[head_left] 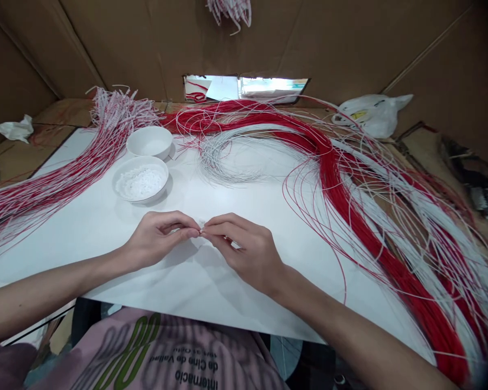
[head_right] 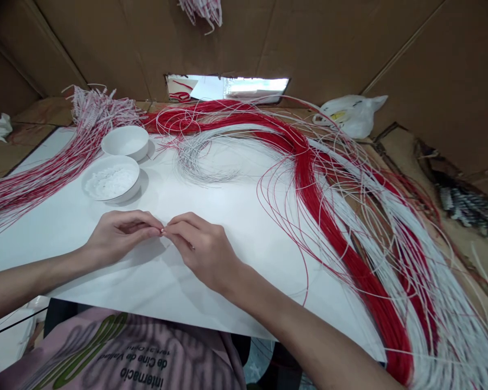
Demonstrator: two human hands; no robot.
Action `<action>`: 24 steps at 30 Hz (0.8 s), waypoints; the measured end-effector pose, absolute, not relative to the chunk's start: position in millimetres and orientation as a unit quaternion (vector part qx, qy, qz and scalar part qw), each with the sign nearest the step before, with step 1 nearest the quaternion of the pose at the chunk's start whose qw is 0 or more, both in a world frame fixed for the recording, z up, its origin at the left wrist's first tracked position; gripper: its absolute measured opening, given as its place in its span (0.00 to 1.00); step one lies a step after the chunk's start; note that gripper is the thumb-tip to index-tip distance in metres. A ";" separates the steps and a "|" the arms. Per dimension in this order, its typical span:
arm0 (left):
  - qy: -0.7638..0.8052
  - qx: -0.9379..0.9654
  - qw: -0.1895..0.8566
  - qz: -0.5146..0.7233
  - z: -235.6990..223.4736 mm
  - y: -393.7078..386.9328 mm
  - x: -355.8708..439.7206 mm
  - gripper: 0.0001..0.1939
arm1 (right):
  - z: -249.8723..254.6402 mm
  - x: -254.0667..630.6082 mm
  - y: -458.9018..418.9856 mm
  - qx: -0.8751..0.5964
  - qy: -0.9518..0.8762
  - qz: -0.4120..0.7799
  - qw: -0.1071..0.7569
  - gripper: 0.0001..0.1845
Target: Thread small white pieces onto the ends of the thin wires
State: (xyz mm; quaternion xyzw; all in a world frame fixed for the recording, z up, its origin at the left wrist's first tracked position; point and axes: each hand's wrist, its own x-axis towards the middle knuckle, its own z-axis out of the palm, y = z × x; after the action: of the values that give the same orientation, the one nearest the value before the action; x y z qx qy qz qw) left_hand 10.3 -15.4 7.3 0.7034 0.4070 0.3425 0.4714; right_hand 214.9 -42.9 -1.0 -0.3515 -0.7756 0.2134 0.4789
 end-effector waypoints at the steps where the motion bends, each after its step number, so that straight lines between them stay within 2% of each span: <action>1: 0.404 0.722 0.447 0.341 6.5 -16.0 10.3 0.02 | -1.6 214.5 -43.1 -0.359 -0.772 0.217 0.478 0.05; 6: 0.376 0.791 0.329 0.354 0.8 -18.5 13.9 0.04 | -1.6 213.1 -45.8 -0.390 -0.775 0.222 0.445 0.05; 10: 0.408 0.783 0.307 0.355 -0.4 -15.9 15.0 0.04 | 1.4 216.1 -43.4 -0.436 -0.776 0.217 0.399 0.07; 14: 0.443 0.772 0.268 0.369 0.0 -12.6 13.1 0.04 | 5.3 218.7 -39.1 -0.501 -0.760 0.238 0.340 0.14; 20: 0.407 0.799 0.245 0.368 -3.2 -12.5 13.6 0.04 | 3.1 216.3 -40.8 -0.455 -0.754 0.280 0.381 0.11; 24: 0.420 0.797 0.228 0.369 -1.8 -12.3 13.7 0.04 | 1.4 219.6 -39.0 -0.463 -0.760 0.266 0.370 0.17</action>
State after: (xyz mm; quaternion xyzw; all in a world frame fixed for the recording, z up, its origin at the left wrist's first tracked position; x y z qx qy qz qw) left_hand 13.7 -12.3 -1.8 0.7972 0.4200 0.3691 0.2275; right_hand 219.6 -39.0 1.4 -0.4633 -0.7599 0.2663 0.3700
